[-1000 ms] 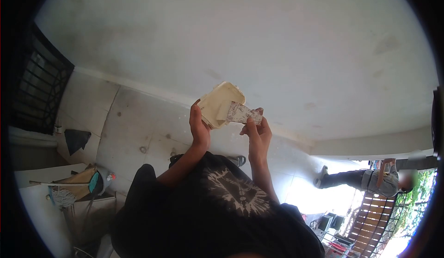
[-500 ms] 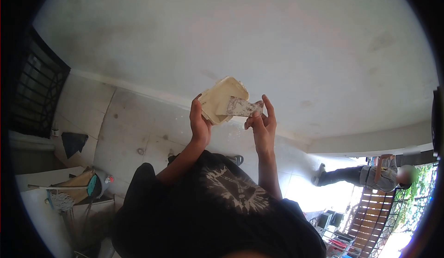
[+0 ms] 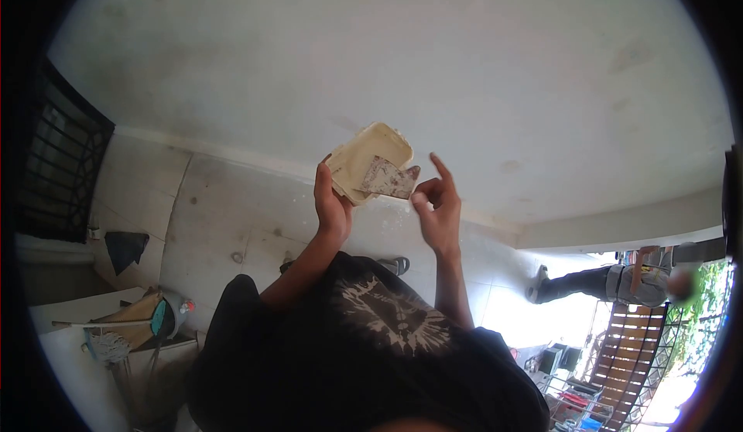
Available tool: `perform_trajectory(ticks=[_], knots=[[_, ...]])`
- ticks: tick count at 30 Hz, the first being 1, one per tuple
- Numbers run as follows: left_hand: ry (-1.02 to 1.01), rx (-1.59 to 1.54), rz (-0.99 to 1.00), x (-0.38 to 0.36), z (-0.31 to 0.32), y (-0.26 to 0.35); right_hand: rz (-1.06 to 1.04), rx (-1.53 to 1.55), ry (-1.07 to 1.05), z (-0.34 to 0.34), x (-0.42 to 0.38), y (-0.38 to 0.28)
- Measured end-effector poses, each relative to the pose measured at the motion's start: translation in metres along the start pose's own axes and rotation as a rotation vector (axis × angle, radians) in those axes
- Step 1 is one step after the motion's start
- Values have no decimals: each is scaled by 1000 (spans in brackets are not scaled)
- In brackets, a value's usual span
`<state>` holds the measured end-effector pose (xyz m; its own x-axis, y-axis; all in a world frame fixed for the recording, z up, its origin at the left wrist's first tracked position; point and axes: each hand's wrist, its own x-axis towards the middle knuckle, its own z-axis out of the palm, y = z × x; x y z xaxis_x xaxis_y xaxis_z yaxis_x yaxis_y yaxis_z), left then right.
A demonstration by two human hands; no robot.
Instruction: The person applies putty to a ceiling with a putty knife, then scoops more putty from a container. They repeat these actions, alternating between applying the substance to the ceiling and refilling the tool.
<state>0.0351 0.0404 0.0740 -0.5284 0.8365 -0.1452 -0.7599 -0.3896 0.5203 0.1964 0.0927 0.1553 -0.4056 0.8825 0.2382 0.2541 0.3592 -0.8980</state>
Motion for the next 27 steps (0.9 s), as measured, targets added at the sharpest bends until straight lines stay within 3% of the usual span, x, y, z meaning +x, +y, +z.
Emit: perform_trajectory(ticks=[2,4,5,7,13,20,27], knots=[[-13,11,-21,1,-2,1,72,157,69,-9,4,5],[-30,21,-40,2,0,2,112,843,161,-19,9,8],[-38,19,-40,2,1,4,107,844,168,-26,11,7],[-52,21,-45,1,3,7,217,1260,233,-35,12,-1],[-69,12,-75,-4,6,12,239,1785,200,-34,15,2],[-89,-28,-126,-14,9,10,216,1911,217,-32,14,-6],[-72,-7,-145,-17,5,6,186,1768,197,-41,10,6]])
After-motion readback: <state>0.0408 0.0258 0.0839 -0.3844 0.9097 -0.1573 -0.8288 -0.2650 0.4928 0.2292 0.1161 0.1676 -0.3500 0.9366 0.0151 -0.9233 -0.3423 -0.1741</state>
